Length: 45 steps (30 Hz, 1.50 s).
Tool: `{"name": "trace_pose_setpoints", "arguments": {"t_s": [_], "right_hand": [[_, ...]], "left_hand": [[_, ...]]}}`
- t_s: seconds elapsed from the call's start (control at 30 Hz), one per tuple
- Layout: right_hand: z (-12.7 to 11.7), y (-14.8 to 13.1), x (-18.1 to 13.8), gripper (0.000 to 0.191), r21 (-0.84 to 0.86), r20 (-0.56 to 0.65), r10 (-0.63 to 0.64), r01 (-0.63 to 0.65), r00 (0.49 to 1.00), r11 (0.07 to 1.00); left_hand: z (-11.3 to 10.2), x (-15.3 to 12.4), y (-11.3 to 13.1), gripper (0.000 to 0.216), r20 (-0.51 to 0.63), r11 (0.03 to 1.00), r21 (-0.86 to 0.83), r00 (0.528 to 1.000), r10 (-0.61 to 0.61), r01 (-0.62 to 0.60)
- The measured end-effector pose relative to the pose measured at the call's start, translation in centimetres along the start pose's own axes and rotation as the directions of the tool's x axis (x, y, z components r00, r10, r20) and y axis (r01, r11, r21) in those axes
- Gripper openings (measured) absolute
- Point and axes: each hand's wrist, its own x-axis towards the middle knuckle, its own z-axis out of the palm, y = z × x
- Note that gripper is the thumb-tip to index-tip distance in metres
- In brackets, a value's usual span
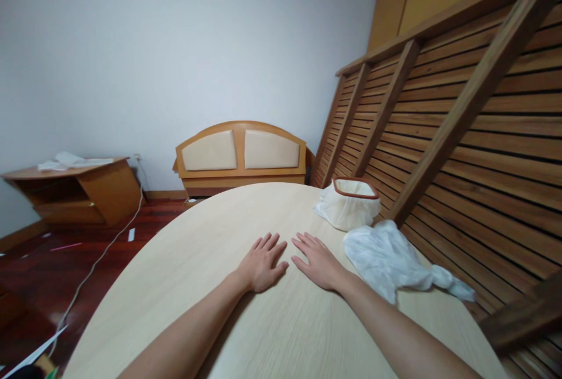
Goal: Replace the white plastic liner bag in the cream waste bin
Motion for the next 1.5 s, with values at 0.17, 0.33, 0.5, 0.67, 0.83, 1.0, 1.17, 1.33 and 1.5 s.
{"name": "trace_pose_setpoints", "arguments": {"t_s": [0.17,0.33,0.5,0.67,0.83,1.0,1.17,1.33,1.5], "right_hand": [[0.1,0.2,0.2,0.063,0.008,0.002,-0.011,0.011,1.000,1.000],[0.2,0.3,0.2,0.062,0.009,0.003,-0.013,0.013,1.000,1.000],[-0.1,-0.6,0.1,0.057,-0.030,-0.019,-0.006,0.006,1.000,1.000],[-0.9,-1.6,0.3,0.058,-0.105,0.009,0.023,-0.022,1.000,0.994],[-2.0,-2.1,1.4,0.056,-0.120,0.065,-0.002,0.010,0.998,0.993],[-2.9,-2.4,2.2,0.034,-0.136,0.045,-0.037,0.043,0.998,0.990],[-5.4,-0.8,2.7,0.029,-0.149,-0.140,-0.014,-0.007,0.990,0.989],[-9.5,1.6,3.1,0.037,-0.156,-0.485,0.007,-0.094,0.875,0.983],[-11.0,3.4,2.5,0.040,-0.166,-0.693,0.080,-0.266,0.717,0.950]], "left_hand": [[0.0,0.0,-0.3,0.061,-0.012,1.000,-0.031,1.000,0.007,-0.008],[0.4,0.1,-1.0,0.060,-0.035,0.998,-0.058,0.999,0.020,-0.022],[0.3,0.0,-0.9,0.060,-0.042,0.998,-0.058,0.999,0.018,-0.020],[0.2,0.0,-0.8,0.057,-0.060,0.999,-0.046,0.998,0.021,-0.024],[0.3,0.5,-1.5,0.049,-0.120,0.997,-0.041,0.991,0.059,-0.064],[0.3,0.8,-1.5,0.043,-0.165,0.998,-0.030,0.985,0.051,-0.056],[-0.2,0.7,-2.1,0.031,-0.251,0.998,-0.012,0.966,-0.056,0.055],[-0.8,0.7,-4.3,0.032,-0.295,0.986,0.011,0.943,-0.157,0.167],[-2.0,1.2,-5.9,0.030,-0.201,0.994,0.043,0.976,-0.089,0.100]]}}
